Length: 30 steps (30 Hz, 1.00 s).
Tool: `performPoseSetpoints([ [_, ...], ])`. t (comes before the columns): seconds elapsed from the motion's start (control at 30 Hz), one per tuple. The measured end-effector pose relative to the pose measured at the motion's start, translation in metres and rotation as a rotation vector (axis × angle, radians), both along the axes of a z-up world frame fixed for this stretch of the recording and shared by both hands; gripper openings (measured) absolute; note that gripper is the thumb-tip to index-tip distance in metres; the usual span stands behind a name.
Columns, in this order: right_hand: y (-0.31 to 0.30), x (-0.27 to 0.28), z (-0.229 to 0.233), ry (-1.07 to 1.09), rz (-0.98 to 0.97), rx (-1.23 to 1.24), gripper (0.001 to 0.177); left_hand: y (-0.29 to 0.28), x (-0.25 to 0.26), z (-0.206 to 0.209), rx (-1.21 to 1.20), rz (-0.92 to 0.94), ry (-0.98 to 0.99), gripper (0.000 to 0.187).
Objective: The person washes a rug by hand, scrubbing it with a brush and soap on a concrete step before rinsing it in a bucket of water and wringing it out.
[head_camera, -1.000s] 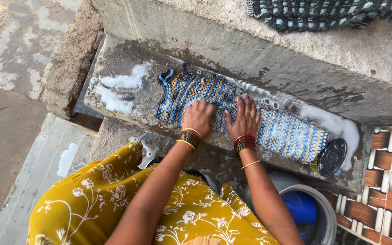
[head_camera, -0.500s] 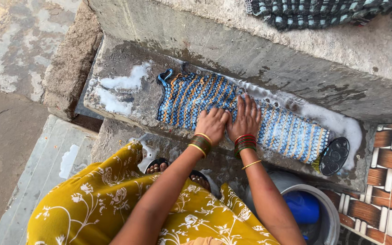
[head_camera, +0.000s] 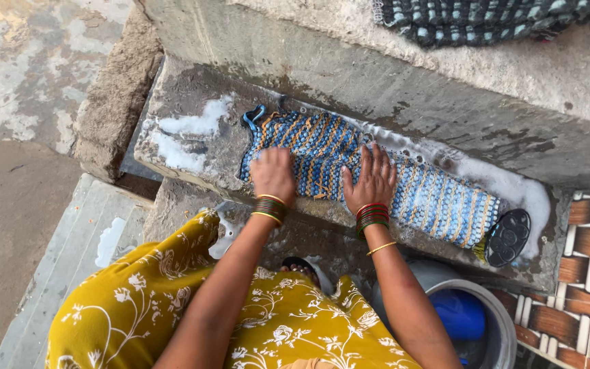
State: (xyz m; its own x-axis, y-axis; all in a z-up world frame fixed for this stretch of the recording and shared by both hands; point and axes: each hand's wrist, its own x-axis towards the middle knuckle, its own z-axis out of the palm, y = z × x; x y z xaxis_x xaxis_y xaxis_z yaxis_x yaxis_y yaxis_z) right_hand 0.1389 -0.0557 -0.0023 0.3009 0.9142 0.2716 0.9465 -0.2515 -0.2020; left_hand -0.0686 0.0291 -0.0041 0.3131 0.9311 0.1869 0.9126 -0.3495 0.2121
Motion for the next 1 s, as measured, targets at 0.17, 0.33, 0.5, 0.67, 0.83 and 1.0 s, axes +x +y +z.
performPoseSetpoints([
  [0.17, 0.0, 0.004, -0.006, 0.017, -0.008, 0.002, 0.063, -0.03, 0.072, 0.003, -0.2, -0.496, -0.182, 0.036],
  [0.33, 0.0, 0.003, -0.006, 0.051, -0.023, -0.011, 0.058, -0.02, 0.06, 0.01, -0.117, -0.544, -0.305, 0.032],
  [0.5, -0.002, 0.0, 0.0, 0.029, -0.006, 0.014, 0.058, 0.024, 0.028, 0.013, -0.246, -0.107, -0.076, 0.028],
  [0.67, -0.001, -0.001, 0.003, 0.013, 0.002, 0.013, 0.059, 0.049, 0.002, 0.001, 0.04, 0.047, -0.292, 0.026],
  [0.83, -0.001, -0.002, 0.006, 0.016, -0.007, 0.003, 0.059, 0.049, 0.061, -0.018, 0.012, -0.177, -0.327, 0.023],
  [1.0, 0.0, -0.002, 0.006, 0.018, -0.006, -0.006, 0.058, 0.052, 0.061, -0.001, 0.195, -0.387, -0.357, 0.037],
])
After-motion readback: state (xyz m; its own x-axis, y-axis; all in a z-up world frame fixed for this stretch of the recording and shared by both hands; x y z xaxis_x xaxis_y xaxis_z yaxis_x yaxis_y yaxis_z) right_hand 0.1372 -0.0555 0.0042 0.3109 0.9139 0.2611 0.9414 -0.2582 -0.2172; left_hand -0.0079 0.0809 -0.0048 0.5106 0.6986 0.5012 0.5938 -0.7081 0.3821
